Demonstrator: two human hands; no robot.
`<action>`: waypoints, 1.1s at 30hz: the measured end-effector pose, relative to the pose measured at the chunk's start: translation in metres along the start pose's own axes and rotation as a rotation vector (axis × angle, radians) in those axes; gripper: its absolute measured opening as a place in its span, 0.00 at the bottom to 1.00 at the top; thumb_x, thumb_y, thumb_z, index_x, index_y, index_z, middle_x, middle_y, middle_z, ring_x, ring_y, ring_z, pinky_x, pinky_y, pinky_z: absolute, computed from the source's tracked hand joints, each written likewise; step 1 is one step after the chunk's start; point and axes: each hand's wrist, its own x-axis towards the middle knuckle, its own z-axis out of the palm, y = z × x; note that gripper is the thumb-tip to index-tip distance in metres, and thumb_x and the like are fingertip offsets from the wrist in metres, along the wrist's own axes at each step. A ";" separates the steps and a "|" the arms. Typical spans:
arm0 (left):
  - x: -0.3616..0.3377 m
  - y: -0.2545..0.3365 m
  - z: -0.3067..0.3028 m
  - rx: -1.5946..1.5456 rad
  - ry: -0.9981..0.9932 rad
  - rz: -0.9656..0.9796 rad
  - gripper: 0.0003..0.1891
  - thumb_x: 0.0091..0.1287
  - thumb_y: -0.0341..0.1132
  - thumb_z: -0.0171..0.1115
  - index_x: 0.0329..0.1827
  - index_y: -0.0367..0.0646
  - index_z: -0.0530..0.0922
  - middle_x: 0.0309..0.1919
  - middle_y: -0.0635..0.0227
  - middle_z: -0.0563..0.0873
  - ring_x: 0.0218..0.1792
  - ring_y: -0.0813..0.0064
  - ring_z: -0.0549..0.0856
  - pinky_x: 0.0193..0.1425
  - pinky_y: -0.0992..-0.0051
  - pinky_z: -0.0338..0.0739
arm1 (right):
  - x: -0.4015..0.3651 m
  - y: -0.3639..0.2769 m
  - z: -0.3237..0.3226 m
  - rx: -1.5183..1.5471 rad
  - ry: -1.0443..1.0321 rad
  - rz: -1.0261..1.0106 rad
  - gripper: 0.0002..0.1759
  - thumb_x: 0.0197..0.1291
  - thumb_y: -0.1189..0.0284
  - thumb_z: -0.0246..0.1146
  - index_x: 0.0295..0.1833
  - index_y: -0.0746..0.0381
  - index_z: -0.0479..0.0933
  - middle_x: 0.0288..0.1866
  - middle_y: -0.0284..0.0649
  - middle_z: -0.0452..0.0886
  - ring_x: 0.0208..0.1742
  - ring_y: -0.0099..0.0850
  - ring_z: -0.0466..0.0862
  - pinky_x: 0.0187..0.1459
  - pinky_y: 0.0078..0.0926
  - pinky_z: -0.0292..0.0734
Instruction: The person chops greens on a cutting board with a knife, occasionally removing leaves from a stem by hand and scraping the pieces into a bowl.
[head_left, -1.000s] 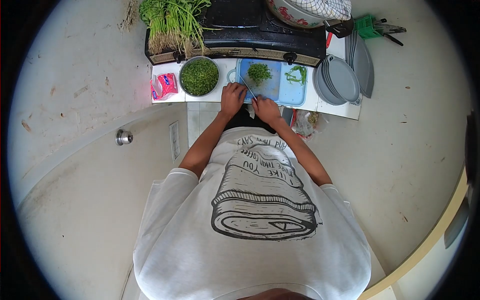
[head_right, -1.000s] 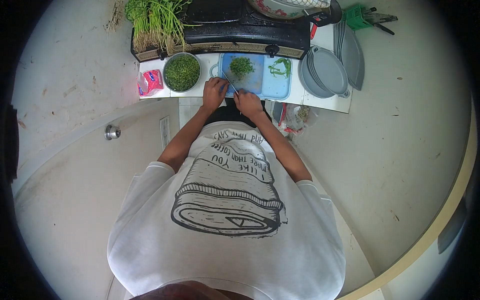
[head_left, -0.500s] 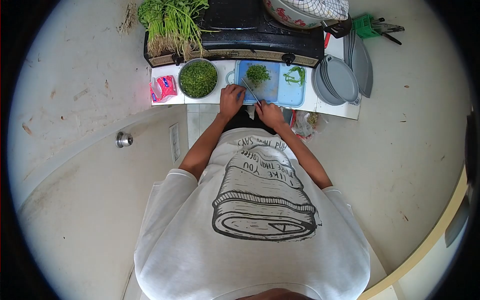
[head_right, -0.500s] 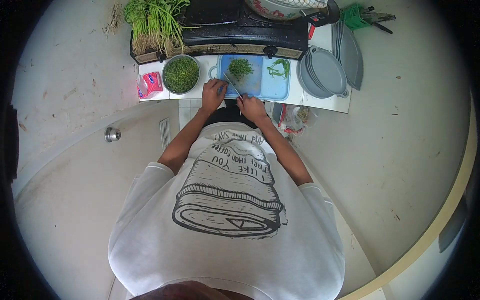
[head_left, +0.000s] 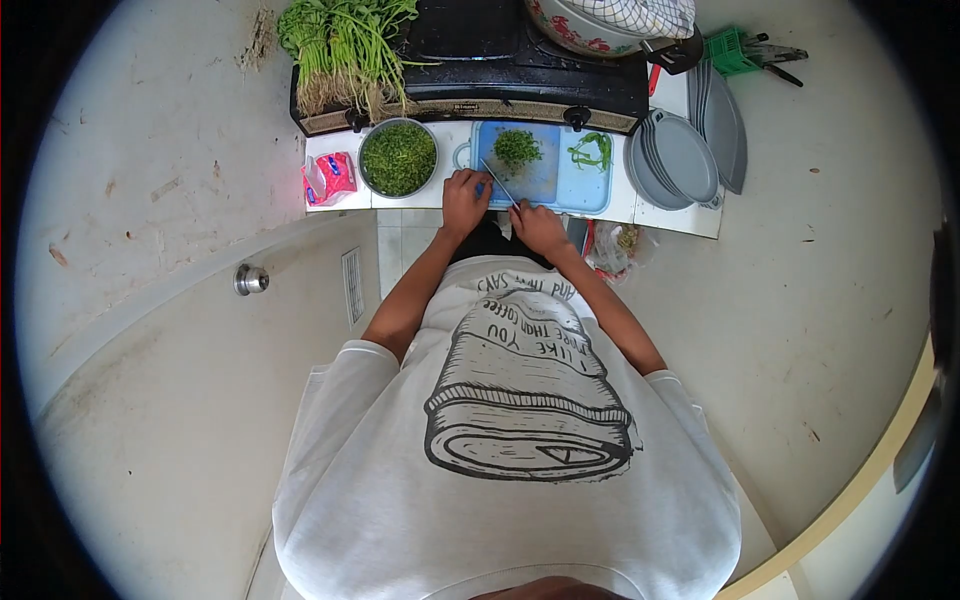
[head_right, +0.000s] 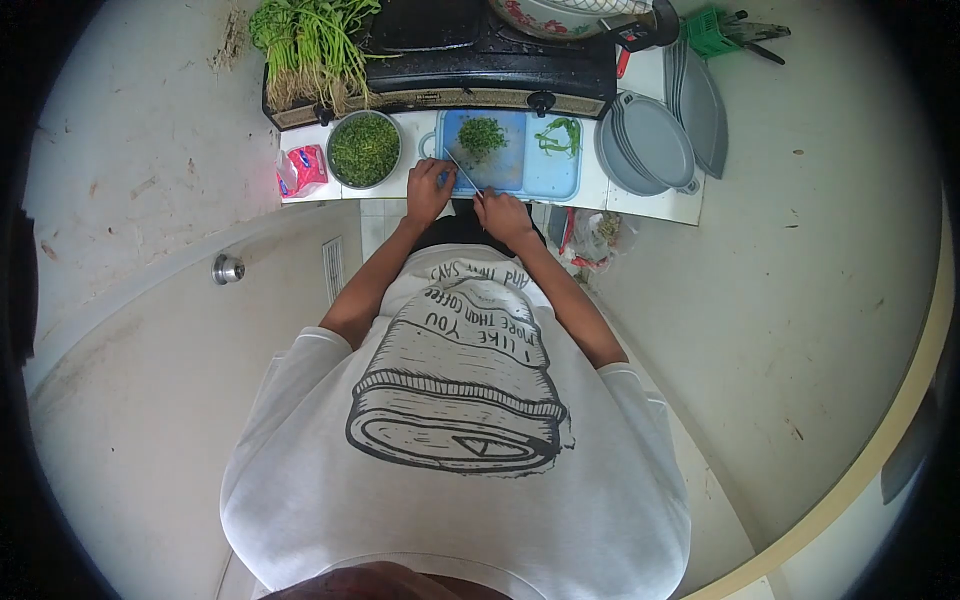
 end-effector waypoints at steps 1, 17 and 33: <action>0.000 0.000 0.001 -0.030 -0.008 -0.050 0.04 0.65 0.31 0.71 0.42 0.46 0.88 0.40 0.67 0.89 0.45 0.59 0.86 0.51 0.58 0.75 | -0.002 0.001 -0.001 0.001 -0.008 -0.004 0.25 0.80 0.53 0.55 0.47 0.67 0.81 0.29 0.60 0.86 0.36 0.59 0.90 0.42 0.55 0.87; -0.001 0.005 -0.001 0.032 0.000 -0.043 0.05 0.63 0.30 0.71 0.41 0.46 0.89 0.38 0.67 0.89 0.45 0.58 0.86 0.51 0.58 0.76 | -0.005 0.003 -0.001 0.061 -0.012 -0.028 0.24 0.79 0.54 0.56 0.47 0.68 0.81 0.29 0.60 0.86 0.35 0.61 0.90 0.42 0.57 0.87; -0.007 0.005 -0.006 0.075 0.009 0.044 0.05 0.68 0.30 0.70 0.44 0.48 0.90 0.41 0.69 0.88 0.45 0.62 0.85 0.51 0.59 0.75 | -0.011 0.004 -0.006 0.084 -0.044 0.042 0.24 0.80 0.55 0.55 0.48 0.68 0.79 0.31 0.61 0.87 0.38 0.62 0.90 0.43 0.59 0.86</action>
